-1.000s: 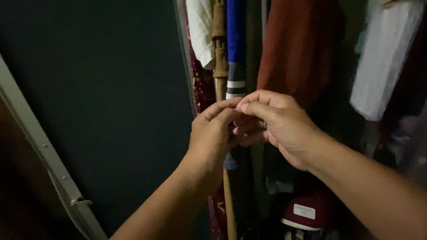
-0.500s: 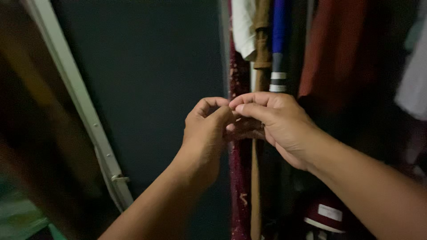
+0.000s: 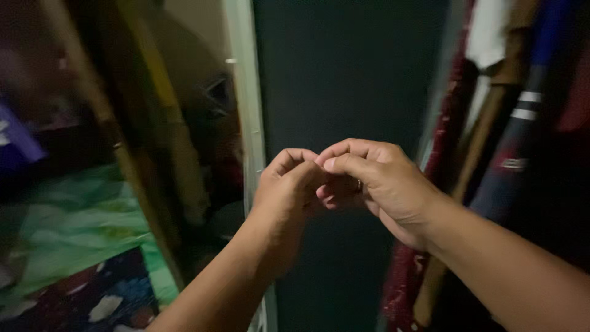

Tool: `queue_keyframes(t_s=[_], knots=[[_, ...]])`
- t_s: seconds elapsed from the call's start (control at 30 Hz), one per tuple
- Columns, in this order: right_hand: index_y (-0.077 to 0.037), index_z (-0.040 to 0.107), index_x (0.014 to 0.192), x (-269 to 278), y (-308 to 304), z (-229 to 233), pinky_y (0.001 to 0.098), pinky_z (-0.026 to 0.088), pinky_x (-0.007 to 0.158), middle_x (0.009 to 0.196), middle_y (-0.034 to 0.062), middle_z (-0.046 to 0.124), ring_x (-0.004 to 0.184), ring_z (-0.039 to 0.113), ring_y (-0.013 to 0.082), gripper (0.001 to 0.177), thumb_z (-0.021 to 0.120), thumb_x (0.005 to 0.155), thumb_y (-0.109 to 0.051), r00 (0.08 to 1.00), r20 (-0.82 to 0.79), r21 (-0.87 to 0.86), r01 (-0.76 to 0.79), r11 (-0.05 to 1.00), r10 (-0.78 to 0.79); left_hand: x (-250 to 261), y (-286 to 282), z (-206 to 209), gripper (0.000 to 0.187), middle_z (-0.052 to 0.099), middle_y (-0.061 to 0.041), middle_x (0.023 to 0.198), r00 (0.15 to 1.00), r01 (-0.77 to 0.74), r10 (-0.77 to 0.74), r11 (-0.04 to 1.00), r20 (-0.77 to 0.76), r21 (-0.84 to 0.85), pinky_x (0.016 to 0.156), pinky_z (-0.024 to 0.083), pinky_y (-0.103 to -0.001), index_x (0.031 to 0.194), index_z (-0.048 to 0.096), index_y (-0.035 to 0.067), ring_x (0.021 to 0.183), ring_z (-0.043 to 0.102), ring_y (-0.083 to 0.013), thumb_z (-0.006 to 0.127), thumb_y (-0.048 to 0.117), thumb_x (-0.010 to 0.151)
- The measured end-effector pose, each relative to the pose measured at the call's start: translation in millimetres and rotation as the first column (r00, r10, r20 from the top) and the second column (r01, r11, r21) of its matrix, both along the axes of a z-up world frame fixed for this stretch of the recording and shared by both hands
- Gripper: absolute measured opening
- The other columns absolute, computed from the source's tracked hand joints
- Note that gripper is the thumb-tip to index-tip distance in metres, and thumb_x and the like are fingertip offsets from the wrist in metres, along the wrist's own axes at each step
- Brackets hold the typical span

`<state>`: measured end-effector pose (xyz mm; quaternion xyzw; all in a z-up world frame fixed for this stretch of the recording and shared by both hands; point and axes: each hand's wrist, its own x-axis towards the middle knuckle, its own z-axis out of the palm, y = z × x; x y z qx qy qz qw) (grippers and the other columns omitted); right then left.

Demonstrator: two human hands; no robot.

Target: The person takes a pair of shorts from a laundry basket, places them on a hanger, and hangs them in a closet before sorting through other clothes in the basket.

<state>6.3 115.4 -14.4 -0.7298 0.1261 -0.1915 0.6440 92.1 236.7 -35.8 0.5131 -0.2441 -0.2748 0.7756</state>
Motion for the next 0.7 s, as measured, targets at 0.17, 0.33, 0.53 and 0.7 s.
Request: queue_keyframes(t_s=[0.17, 0.33, 0.53, 0.7], knots=[[-0.007, 0.068, 0.098, 26.0, 52.1, -4.9, 0.0374, 0.061, 0.076, 0.085, 0.0081, 0.069, 0.079, 0.071, 0.0176, 0.019, 0.057, 0.093, -0.021, 0.988, -0.015, 0.039, -0.153, 0.987, 0.154, 14.2, 59.1, -7.5, 0.016, 0.06, -0.006, 0.082, 0.993, -0.109, 0.111, 0.993, -0.04, 0.049, 0.066, 0.053, -0.031, 0.097, 0.057, 0.012, 0.071, 0.06, -0.0143, 0.066, 0.017, 0.085], [-0.008, 0.068, 0.097, 45.9, 97.0, -12.1, 0.037, 0.06, 0.079, 0.086, 0.0061, 0.068, 0.081, 0.069, 0.0172, 0.02, 0.057, 0.095, -0.024, 0.955, -0.017, 0.023, -0.294, 0.955, 0.295, 27.6, 110.2, -22.2, 0.015, 0.059, -0.004, 0.081, 0.982, -0.185, 0.183, 0.982, -0.04, -0.049, 0.068, 0.052, -0.029, 0.092, 0.053, 0.012, 0.071, 0.057, -0.0127, 0.067, 0.013, 0.085], [-0.006, 0.067, 0.094, 66.1, 143.0, -22.4, 0.0391, 0.058, 0.079, 0.085, 0.0068, 0.068, 0.082, 0.069, 0.0195, 0.029, 0.054, 0.097, -0.032, 0.915, -0.037, 0.035, -0.401, 0.916, 0.402, 35.4, 163.4, -33.9, 0.014, 0.057, -0.003, 0.079, 0.95, -0.308, 0.307, 0.951, -0.059, -0.003, 0.056, 0.038, -0.032, 0.093, 0.055, 0.013, 0.065, 0.051, -0.0146, 0.063, 0.006, 0.083], [-0.008, 0.066, 0.096, 86.0, 183.4, -30.9, 0.0384, 0.059, 0.08, 0.087, 0.0084, 0.07, 0.082, 0.071, 0.0205, 0.02, 0.06, 0.093, -0.026, 0.878, -0.056, 0.046, -0.473, 0.88, 0.475, 41.3, 209.4, -40.9, 0.022, 0.059, -0.006, 0.079, 0.95, -0.308, 0.291, 0.936, -0.117, -0.17, 0.057, 0.051, -0.034, 0.102, 0.06, 0.006, 0.064, 0.057, -0.017, 0.057, 0.0, 0.081]])
